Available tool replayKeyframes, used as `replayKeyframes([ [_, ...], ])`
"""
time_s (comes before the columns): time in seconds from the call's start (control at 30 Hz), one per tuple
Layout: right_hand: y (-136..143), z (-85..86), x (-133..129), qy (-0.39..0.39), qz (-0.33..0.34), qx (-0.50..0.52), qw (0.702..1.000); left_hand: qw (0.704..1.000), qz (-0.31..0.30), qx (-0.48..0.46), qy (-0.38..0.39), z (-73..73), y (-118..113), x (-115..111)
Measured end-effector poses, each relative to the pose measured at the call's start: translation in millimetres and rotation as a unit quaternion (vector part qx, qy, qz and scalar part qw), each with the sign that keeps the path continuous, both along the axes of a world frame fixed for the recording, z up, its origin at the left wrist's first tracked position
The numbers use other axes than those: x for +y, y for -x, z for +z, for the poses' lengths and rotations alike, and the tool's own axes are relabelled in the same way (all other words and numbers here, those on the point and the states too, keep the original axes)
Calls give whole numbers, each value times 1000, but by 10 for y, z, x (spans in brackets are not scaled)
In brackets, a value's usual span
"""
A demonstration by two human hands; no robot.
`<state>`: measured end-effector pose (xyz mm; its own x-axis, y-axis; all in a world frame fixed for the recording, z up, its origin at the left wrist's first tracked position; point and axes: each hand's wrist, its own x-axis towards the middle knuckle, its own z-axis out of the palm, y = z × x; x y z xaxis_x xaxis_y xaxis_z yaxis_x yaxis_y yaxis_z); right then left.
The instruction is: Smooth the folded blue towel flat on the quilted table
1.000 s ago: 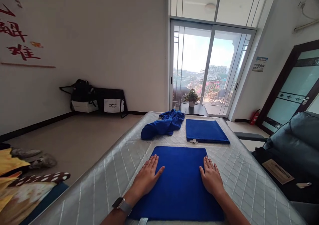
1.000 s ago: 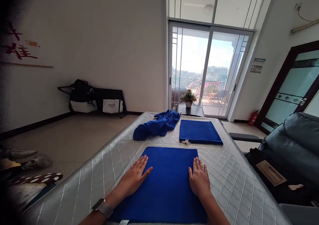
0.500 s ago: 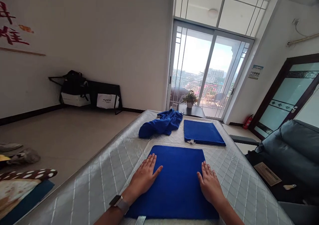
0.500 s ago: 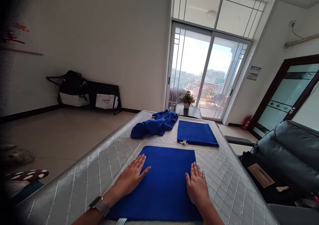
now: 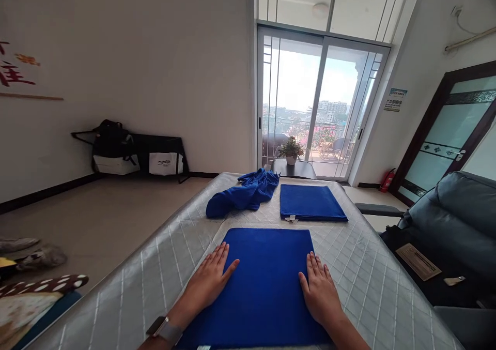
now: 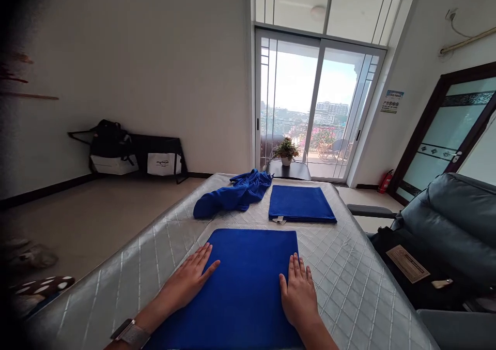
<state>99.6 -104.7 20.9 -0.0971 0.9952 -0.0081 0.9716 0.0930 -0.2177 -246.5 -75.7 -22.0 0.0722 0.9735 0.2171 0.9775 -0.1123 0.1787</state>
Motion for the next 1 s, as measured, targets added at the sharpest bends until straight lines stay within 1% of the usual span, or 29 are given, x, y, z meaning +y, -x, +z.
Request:
replayKeyframes([
  [0.07, -3, 1, -4, -1, -2, 6, 1000, 1000, 15, 6, -5, 22, -23, -13],
  [0.13, -4, 4, -8, -2, -2, 11, 1000, 1000, 2, 9, -15, 79, -162, -64],
  [0.2, -4, 10, -12, -4, -1, 14, 1000, 999, -51, 10, -13, 152, -430, -144],
  [0.3, -3, 23, -19, -7, -2, 22, 1000, 987, -161, 4, -2, 247, -984, -263],
  [0.37, -3, 31, -22, -8, -3, 25, 1000, 976, -217, -5, -1, 293, -1344, -303],
  [0.43, -5, 34, -24, -8, -2, 22, 1000, 970, -243, -11, 0, 327, -1611, -305],
  [0.5, -8, 33, -23, -9, -1, 19, 1000, 969, -248, -11, 4, 348, -1743, -285],
  [0.57, -11, 29, -23, -9, 0, 20, 1000, 971, -240, -8, 11, 355, -1728, -263],
  [0.63, -12, 26, -24, -10, 0, 24, 1000, 974, -226, -5, 20, 352, -1583, -249],
  [0.7, -11, 28, -28, -10, -1, 27, 1000, 979, -200, 0, 33, 349, -1347, -244],
  [0.87, -9, 34, -38, -5, 0, 26, 1000, 991, -105, 14, 80, 345, -688, -246],
  [0.93, -9, 30, -39, -4, 1, 23, 1000, 994, -76, 16, 81, 330, -516, -248],
  [1.0, -7, 21, -35, -3, 2, 15, 1000, 995, -62, 16, 73, 308, -426, -249],
])
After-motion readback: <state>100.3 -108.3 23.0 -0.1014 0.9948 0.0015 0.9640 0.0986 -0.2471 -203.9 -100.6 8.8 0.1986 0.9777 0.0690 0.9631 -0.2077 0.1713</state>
